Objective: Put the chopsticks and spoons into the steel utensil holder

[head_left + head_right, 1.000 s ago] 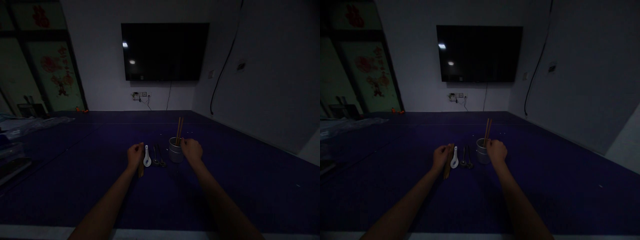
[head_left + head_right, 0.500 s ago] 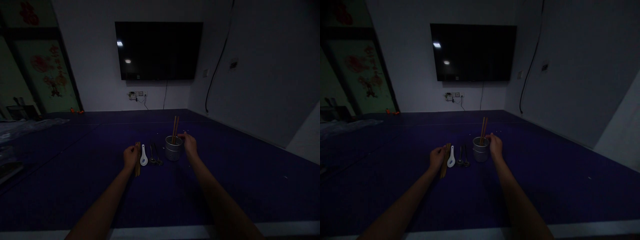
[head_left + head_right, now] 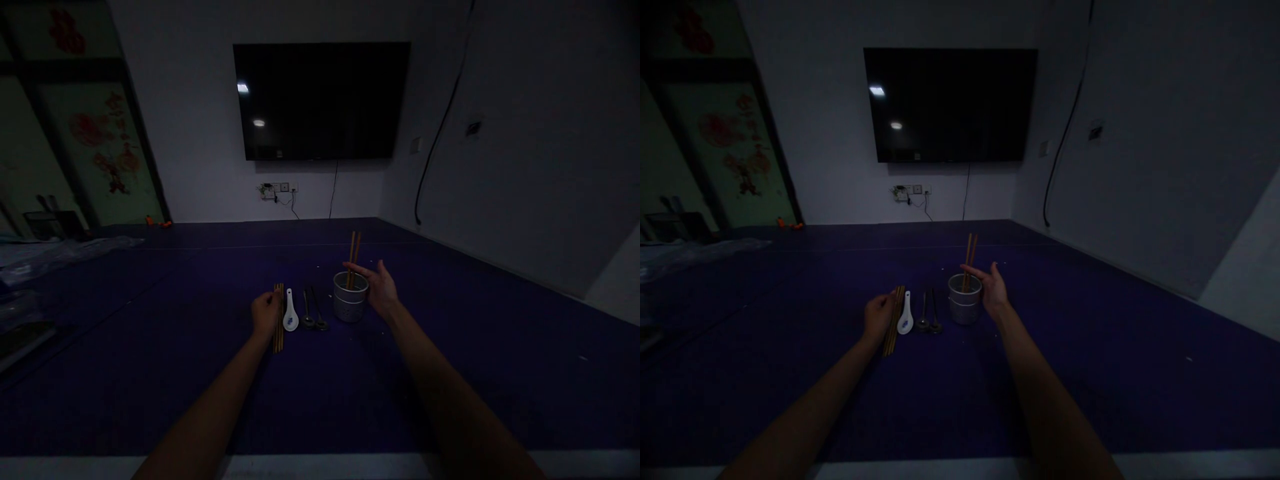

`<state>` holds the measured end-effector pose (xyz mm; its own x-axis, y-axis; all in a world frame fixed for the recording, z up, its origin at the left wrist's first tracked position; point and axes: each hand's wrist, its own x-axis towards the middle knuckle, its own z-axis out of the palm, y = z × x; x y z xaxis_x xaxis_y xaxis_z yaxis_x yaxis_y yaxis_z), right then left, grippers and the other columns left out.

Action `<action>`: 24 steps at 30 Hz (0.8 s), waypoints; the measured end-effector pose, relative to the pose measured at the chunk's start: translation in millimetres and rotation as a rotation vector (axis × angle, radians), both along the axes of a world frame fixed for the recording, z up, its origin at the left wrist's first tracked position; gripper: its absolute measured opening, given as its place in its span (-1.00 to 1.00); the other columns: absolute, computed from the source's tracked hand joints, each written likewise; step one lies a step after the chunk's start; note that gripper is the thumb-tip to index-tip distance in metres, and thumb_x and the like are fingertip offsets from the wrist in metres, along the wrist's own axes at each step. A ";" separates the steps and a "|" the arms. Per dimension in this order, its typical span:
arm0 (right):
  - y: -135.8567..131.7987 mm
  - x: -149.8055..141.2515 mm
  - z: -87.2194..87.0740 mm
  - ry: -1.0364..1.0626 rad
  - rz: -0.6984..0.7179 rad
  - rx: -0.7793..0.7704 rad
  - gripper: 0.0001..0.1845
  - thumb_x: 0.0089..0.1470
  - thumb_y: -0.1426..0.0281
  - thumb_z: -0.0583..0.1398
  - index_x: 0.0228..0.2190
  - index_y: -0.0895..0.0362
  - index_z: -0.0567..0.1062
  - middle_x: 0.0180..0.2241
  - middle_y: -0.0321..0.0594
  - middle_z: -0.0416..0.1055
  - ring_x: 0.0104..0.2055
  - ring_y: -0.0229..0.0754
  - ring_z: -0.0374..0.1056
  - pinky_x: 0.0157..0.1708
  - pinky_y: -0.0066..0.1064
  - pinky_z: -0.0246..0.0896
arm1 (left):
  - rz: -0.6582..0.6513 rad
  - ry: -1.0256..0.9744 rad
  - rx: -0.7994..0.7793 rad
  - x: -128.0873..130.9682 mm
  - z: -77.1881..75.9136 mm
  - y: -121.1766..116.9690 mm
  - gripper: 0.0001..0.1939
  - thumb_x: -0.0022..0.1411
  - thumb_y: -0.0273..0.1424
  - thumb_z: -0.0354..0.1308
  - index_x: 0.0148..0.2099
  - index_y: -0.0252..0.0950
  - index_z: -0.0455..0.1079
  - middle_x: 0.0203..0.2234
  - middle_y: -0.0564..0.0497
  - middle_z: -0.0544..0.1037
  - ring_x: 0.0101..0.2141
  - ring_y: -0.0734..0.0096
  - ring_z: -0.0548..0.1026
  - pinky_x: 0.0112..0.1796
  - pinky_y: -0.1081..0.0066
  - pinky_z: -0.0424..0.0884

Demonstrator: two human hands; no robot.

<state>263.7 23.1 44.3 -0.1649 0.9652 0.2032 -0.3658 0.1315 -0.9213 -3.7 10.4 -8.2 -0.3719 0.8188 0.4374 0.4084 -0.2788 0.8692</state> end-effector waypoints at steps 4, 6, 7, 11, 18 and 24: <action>-0.7 -1.1 -0.2 -0.006 -0.047 0.010 -0.17 0.09 -0.11 -0.27 -0.07 0.16 0.49 -0.15 -0.08 0.50 0.00 0.04 0.32 -0.01 -0.17 0.14 | -0.026 -0.030 -0.012 1.1 0.8 -2.0 -0.56 0.10 -0.10 -0.02 -0.64 -0.32 0.27 -0.74 0.14 0.24 -0.62 0.54 0.20 -0.57 0.52 0.04; 0.8 -0.9 -2.3 -0.007 -0.103 0.041 -0.19 0.09 -0.12 -0.24 -0.11 0.15 0.51 -0.17 -0.11 0.52 -0.01 0.04 0.33 0.00 -0.17 0.13 | -0.033 -0.040 -0.009 1.0 0.3 -2.6 -0.57 0.10 -0.10 -0.01 -0.62 -0.32 0.29 -0.73 0.13 0.26 -0.61 0.53 0.22 -0.57 0.52 0.06; 2.1 -0.8 -3.6 -0.007 -0.131 0.055 -0.20 0.08 -0.12 -0.22 -0.13 0.14 0.53 -0.18 -0.11 0.52 -0.01 0.04 0.33 0.01 -0.17 0.12 | -0.031 -0.038 -0.007 0.9 0.2 -2.8 -0.57 0.10 -0.10 -0.02 -0.61 -0.32 0.30 -0.72 0.12 0.27 -0.61 0.52 0.24 -0.57 0.52 0.07; 9.6 -0.1 -9.4 -0.032 -0.234 0.123 -0.27 0.07 -0.14 -0.16 -0.20 0.05 0.56 -0.08 -0.19 0.47 0.09 0.00 0.24 0.11 -0.15 -0.01 | -0.037 -0.021 -0.008 0.7 1.7 -4.0 -0.57 0.11 -0.11 -0.02 -0.62 -0.32 0.32 -0.73 0.11 0.29 -0.60 0.50 0.27 -0.55 0.52 0.10; 14.5 0.8 -11.1 -0.082 -0.352 0.262 -0.33 0.04 -0.17 -0.11 -0.26 -0.04 0.58 0.13 -0.29 0.26 0.26 -0.07 -0.05 0.18 -0.15 -0.17 | -0.051 -0.038 -0.036 3.6 4.8 -6.3 -0.57 0.12 -0.11 -0.02 -0.61 -0.33 0.32 -0.73 0.12 0.29 -0.61 0.52 0.26 -0.56 0.52 0.10; 12.3 -0.5 -9.4 -0.064 -0.354 0.290 -0.32 -0.03 -0.21 -0.04 -0.34 0.01 0.60 0.10 -0.20 0.29 0.22 -0.01 0.03 0.16 -0.14 -0.12 | -0.035 -0.028 -0.013 3.2 6.0 -7.2 -0.56 0.12 -0.12 -0.02 -0.64 -0.32 0.29 -0.73 0.12 0.28 -0.61 0.52 0.25 -0.55 0.52 0.09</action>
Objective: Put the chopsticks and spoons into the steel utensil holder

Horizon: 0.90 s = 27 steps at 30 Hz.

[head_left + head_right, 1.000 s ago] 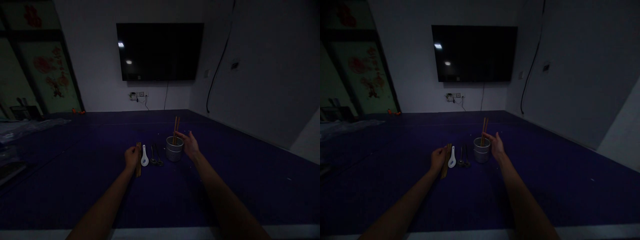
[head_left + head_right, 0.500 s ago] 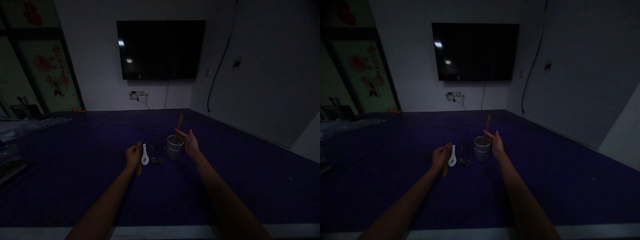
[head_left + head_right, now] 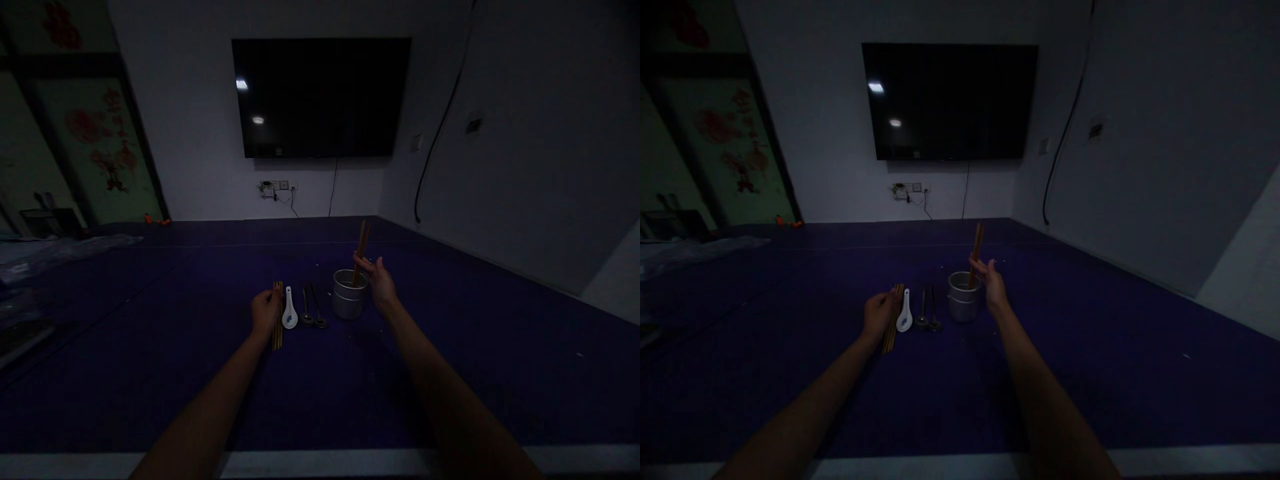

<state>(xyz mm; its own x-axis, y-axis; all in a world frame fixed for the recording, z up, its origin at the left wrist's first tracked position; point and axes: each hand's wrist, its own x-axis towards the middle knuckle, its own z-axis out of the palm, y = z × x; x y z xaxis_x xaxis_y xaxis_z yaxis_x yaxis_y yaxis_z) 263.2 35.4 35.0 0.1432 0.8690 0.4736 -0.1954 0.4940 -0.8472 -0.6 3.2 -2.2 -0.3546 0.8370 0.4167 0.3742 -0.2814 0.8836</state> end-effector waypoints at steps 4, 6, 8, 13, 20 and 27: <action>0.8 0.4 -1.0 0.024 -0.054 -0.031 -0.31 -0.02 -0.20 -0.05 -0.34 0.03 0.60 0.04 -0.17 0.36 0.21 0.01 0.06 0.13 -0.12 -0.07 | 0.001 0.002 -0.005 -0.1 1.2 -0.5 -0.57 0.12 -0.15 -0.01 -0.65 -0.31 0.28 -0.75 0.13 0.26 -0.62 0.53 0.24 -0.56 0.52 0.08; 1.2 1.5 -2.0 0.033 -0.063 -0.051 -0.30 -0.03 -0.20 -0.06 -0.32 0.03 0.59 0.01 -0.16 0.39 0.18 0.02 0.11 0.11 -0.11 -0.04 | -0.005 -0.006 -0.008 0.1 1.1 -0.5 -0.58 0.12 -0.15 -0.01 -0.64 -0.31 0.29 -0.75 0.13 0.26 -0.62 0.52 0.24 -0.55 0.52 0.09; 1.4 2.7 -2.9 0.041 -0.064 -0.064 -0.30 -0.04 -0.21 -0.05 -0.31 0.03 0.59 -0.02 -0.15 0.42 0.15 0.03 0.16 0.10 -0.11 -0.02 | -0.010 -0.012 -0.006 0.2 0.4 -0.1 -0.58 0.12 -0.14 -0.02 -0.63 -0.31 0.30 -0.74 0.13 0.26 -0.62 0.52 0.25 -0.55 0.52 0.09; 0.7 3.4 -3.5 0.009 -0.081 -0.071 -0.27 -0.03 -0.21 -0.09 -0.31 0.05 0.58 -0.05 -0.12 0.44 0.08 0.02 0.25 0.05 -0.14 0.05 | -0.006 -0.015 -0.017 -0.7 -2.4 3.1 -0.57 0.11 -0.12 -0.02 -0.62 -0.31 0.33 -0.74 0.11 0.29 -0.59 0.48 0.28 -0.55 0.52 0.09; -0.2 3.0 -1.9 -0.008 -0.073 -0.061 -0.24 -0.04 -0.22 -0.09 -0.35 0.09 0.60 -0.06 -0.09 0.45 0.08 0.03 0.24 0.04 -0.16 0.05 | -0.013 -0.017 -0.014 -1.1 -3.4 3.6 -0.55 0.11 -0.08 -0.03 -0.60 -0.32 0.34 -0.73 0.11 0.29 -0.59 0.48 0.29 -0.55 0.52 0.10; -2.4 2.3 -1.9 -0.024 -0.056 -0.025 -0.23 -0.06 -0.24 -0.08 -0.36 0.08 0.60 0.02 -0.11 0.38 0.15 -0.01 0.16 0.07 -0.20 0.05 | 0.000 0.006 0.006 -1.2 -3.0 2.1 -0.56 0.11 -0.11 -0.01 -0.64 -0.31 0.30 -0.74 0.13 0.27 -0.60 0.51 0.26 -0.55 0.52 0.07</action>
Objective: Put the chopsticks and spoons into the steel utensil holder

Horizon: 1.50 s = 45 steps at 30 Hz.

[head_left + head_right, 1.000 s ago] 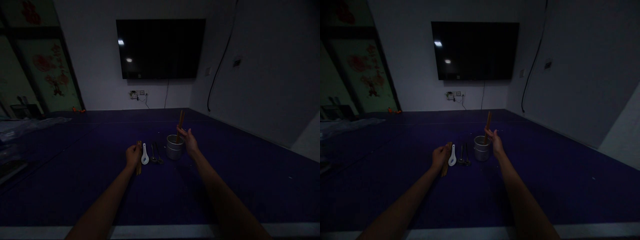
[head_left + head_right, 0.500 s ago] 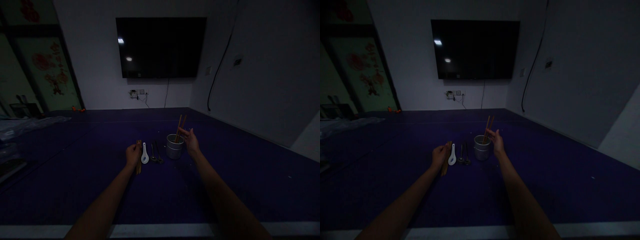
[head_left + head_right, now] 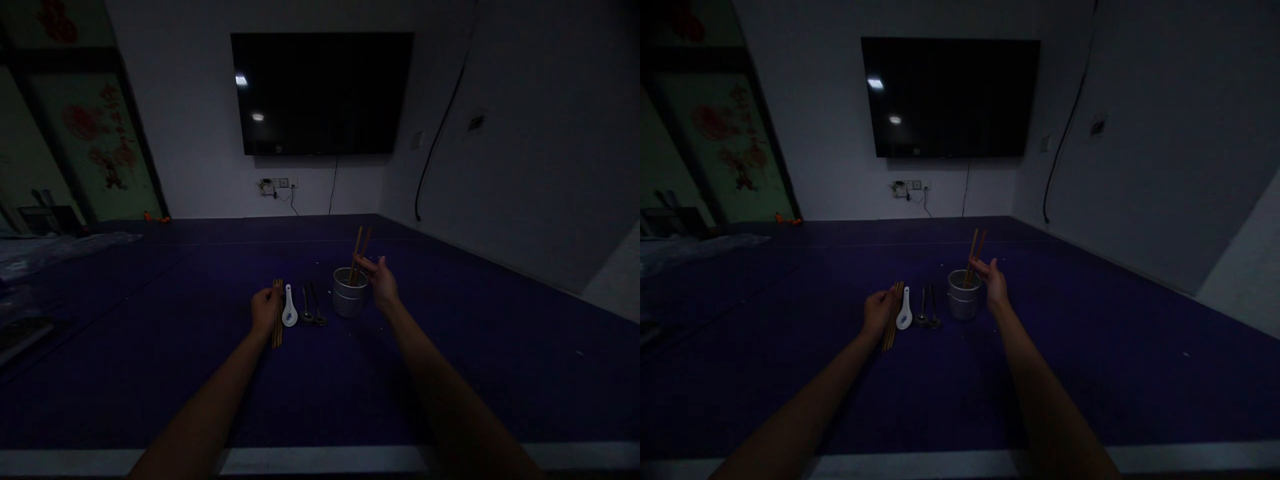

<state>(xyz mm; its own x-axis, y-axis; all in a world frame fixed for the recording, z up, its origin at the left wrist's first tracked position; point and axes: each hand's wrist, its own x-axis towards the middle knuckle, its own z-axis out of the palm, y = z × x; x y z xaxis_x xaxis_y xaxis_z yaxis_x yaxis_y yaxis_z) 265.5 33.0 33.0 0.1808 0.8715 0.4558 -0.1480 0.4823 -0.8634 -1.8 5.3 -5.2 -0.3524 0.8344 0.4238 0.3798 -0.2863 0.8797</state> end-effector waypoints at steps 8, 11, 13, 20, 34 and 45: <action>-1.4 -4.6 3.7 0.051 0.011 0.040 -0.25 0.04 -0.19 -0.14 -0.32 0.05 0.60 0.07 -0.15 0.32 0.21 -0.03 0.06 0.11 -0.16 -0.02 | -0.031 -0.019 -0.012 0.8 1.6 -1.2 -0.59 0.13 -0.15 -0.02 -0.60 -0.32 0.35 -0.71 0.11 0.33 -0.61 0.51 0.28 -0.54 0.52 0.12; -1.1 -4.4 3.6 0.078 0.035 0.047 -0.29 0.04 -0.18 -0.11 -0.34 0.04 0.60 0.07 -0.17 0.33 0.19 -0.02 0.09 0.11 -0.17 -0.02 | -0.016 -0.014 -0.021 0.9 0.9 -0.6 -0.57 0.12 -0.11 -0.01 -0.61 -0.32 0.34 -0.73 0.11 0.31 -0.62 0.51 0.27 -0.55 0.51 0.10; -0.9 -3.7 3.4 0.081 0.039 0.040 -0.28 0.03 -0.18 -0.12 -0.35 0.03 0.61 0.06 -0.18 0.34 0.19 -0.03 0.10 0.11 -0.18 -0.02 | -0.017 -0.015 -0.024 0.8 0.4 -0.4 -0.56 0.11 -0.10 -0.02 -0.60 -0.32 0.34 -0.72 0.10 0.33 -0.61 0.50 0.29 -0.55 0.51 0.11; 0.3 -1.0 1.8 0.084 0.031 0.015 -0.28 0.04 -0.17 -0.12 -0.36 0.03 0.60 0.05 -0.15 0.36 0.17 -0.01 0.12 0.11 -0.15 -0.03 | -0.027 -0.006 -0.029 -0.2 -0.4 -0.1 -0.55 0.10 -0.08 -0.01 -0.60 -0.32 0.34 -0.71 0.08 0.35 -0.60 0.48 0.31 -0.54 0.51 0.13; 2.0 -0.8 0.6 0.063 0.048 0.013 -0.30 -0.06 -0.22 -0.03 -0.45 0.07 0.60 -0.04 -0.13 0.43 0.11 0.02 0.19 0.07 -0.17 -0.01 | -0.031 -0.005 -0.041 -0.9 -6.2 7.1 -0.53 0.11 -0.06 -0.02 -0.55 -0.35 0.39 -0.70 0.09 0.37 -0.61 0.50 0.31 -0.56 0.53 0.13; -9.8 -5.9 8.7 -0.005 -0.177 0.063 -0.25 0.01 -0.17 -0.10 -0.44 0.16 0.58 -0.04 -0.01 0.41 0.02 0.03 0.26 -0.08 -0.16 0.11 | 0.023 0.071 -0.033 -0.9 -2.4 3.1 -0.56 0.16 -0.13 -0.05 -0.56 -0.34 0.37 -0.70 0.09 0.35 -0.60 0.51 0.31 -0.56 0.54 0.12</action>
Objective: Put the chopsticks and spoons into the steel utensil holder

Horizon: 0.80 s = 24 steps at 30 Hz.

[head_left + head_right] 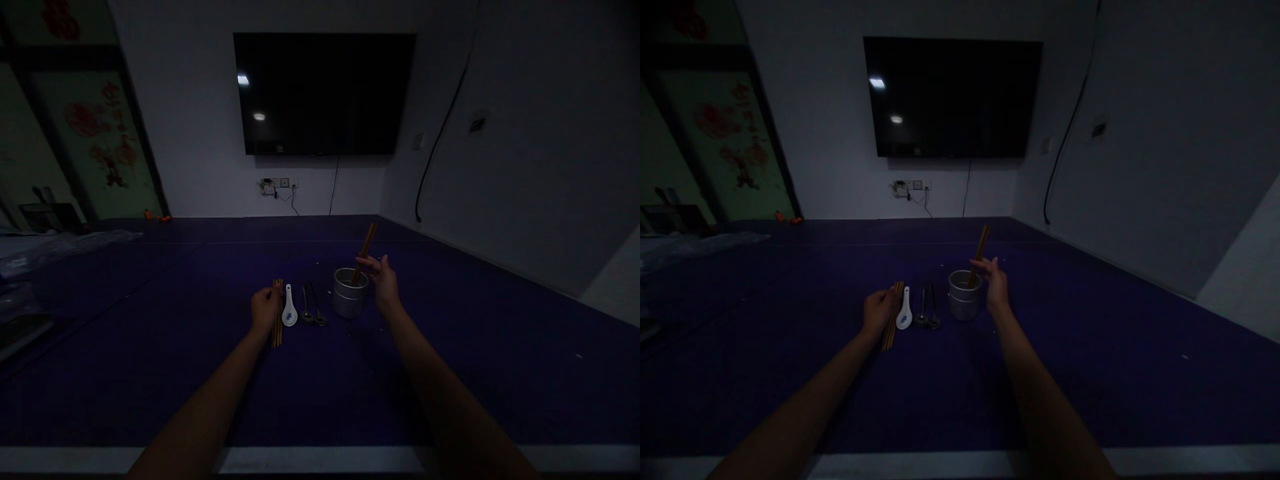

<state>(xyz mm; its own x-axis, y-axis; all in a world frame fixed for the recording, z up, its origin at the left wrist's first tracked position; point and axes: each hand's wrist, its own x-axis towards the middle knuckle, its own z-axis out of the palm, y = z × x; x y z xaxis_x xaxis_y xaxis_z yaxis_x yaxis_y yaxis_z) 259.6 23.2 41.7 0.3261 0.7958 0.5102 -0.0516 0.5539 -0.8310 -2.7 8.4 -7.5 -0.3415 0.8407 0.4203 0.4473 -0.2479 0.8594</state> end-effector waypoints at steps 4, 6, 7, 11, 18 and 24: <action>-13.3 -1.1 3.1 -0.129 -0.412 0.140 -0.28 0.10 -0.08 -0.15 -0.33 0.20 0.56 -0.05 0.01 0.40 0.01 0.00 0.26 0.00 -0.11 0.04 | 0.077 0.094 -0.034 -4.4 2.9 -0.7 -0.58 0.19 -0.17 -0.06 -0.51 -0.34 0.40 -0.64 0.06 0.43 -0.55 0.48 0.38 -0.53 0.53 0.17; -21.4 -1.4 6.5 -0.230 -0.619 0.245 -0.31 0.15 0.00 -0.17 -0.26 0.21 0.54 -0.02 0.02 0.37 0.03 -0.01 0.24 0.02 -0.10 0.03 | 0.120 0.172 -0.083 -7.3 5.9 -2.3 -0.67 0.19 -0.24 -0.03 -0.41 -0.33 0.46 -0.52 0.01 0.52 -0.47 0.44 0.44 -0.47 0.52 0.22; -25.4 -2.1 8.5 -0.294 -0.684 0.296 -0.33 0.17 0.03 -0.19 -0.23 0.21 0.53 -0.01 0.03 0.35 0.05 -0.01 0.23 0.01 -0.10 0.04 | 0.143 0.221 -0.112 -8.6 7.4 -3.3 -0.71 0.17 -0.27 -0.01 -0.35 -0.32 0.48 -0.46 -0.01 0.55 -0.43 0.42 0.47 -0.44 0.51 0.24; -40.7 -14.9 15.2 -0.585 -0.757 0.491 -0.46 0.20 0.15 -0.14 -0.11 0.16 0.46 0.05 -0.02 0.30 0.08 0.00 0.20 0.01 -0.08 0.05 | 0.217 0.439 -0.228 -11.3 11.3 -6.7 -0.74 0.11 -0.29 0.08 -0.19 -0.26 0.49 -0.29 -0.06 0.58 -0.27 0.33 0.50 -0.32 0.47 0.28; -68.9 -75.3 3.2 -0.991 -0.523 0.825 -0.69 0.13 0.38 0.04 -0.12 0.18 0.44 -0.06 -0.01 0.41 -0.02 -0.07 0.29 -0.07 -0.22 0.14 | 0.216 0.577 -0.294 -11.7 12.0 -8.6 -0.70 0.07 -0.30 0.14 -0.12 -0.19 0.48 -0.22 -0.05 0.57 -0.19 0.30 0.50 -0.27 0.46 0.28; -79.9 -117.4 -16.1 -1.387 -0.068 0.729 -0.71 0.17 0.32 0.04 -0.42 0.18 0.49 -0.43 -0.15 0.48 -0.36 -0.19 0.35 -0.31 -0.31 0.14 | 0.183 0.544 -0.340 -11.3 16.3 -10.4 -0.72 0.07 -0.29 0.13 -0.15 -0.17 0.49 -0.26 -0.03 0.59 -0.21 0.33 0.51 -0.29 0.48 0.28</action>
